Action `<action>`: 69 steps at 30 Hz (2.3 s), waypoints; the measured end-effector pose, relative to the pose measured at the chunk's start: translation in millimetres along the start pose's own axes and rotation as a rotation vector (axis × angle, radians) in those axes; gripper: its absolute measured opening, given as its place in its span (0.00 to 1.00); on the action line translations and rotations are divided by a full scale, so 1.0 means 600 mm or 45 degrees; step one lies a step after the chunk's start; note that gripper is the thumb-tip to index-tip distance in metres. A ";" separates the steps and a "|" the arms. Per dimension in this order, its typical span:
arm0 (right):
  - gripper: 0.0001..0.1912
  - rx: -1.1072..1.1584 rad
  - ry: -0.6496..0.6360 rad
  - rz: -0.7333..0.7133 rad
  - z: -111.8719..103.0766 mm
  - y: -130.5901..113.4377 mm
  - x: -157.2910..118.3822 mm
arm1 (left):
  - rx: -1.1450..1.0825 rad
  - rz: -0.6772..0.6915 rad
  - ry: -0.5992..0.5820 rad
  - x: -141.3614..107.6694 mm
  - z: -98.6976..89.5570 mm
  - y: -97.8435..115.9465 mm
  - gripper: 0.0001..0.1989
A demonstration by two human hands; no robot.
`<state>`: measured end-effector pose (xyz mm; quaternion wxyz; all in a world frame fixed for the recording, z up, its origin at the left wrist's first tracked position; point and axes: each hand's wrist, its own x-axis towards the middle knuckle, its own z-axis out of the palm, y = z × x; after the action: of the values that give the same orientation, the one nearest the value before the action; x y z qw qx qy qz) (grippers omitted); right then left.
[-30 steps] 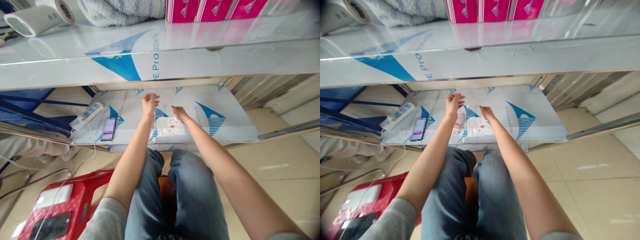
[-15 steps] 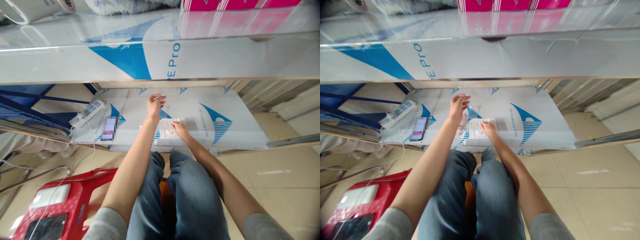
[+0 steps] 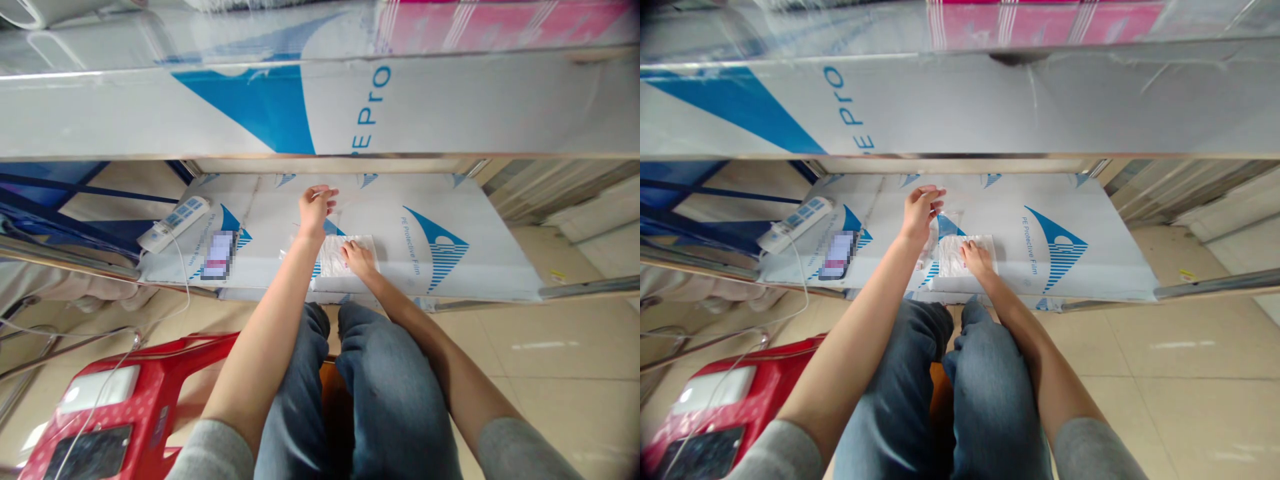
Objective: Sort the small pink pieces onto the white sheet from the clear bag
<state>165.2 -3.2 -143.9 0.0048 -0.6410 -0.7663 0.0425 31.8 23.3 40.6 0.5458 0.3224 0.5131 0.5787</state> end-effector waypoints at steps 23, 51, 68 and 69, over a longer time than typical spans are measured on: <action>0.19 0.169 0.183 0.039 -0.021 -0.013 -0.014 | -0.016 -0.008 -0.020 0.003 -0.005 -0.003 0.07; 0.14 1.142 -0.059 -0.049 -0.076 -0.005 0.220 | 0.038 -0.188 0.414 0.035 -0.048 -0.022 0.10; 0.09 0.428 -0.107 0.011 -0.099 0.057 0.192 | 0.080 -0.171 0.332 0.050 -0.066 -0.020 0.07; 0.05 0.441 -0.260 -0.001 -0.101 0.068 0.185 | 0.112 -0.160 0.311 0.051 -0.071 -0.022 0.07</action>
<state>189.0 116.7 -91.9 0.0373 -0.6225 -0.7444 0.2385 -10.2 41.1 11.0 0.4999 0.2404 0.6196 0.5554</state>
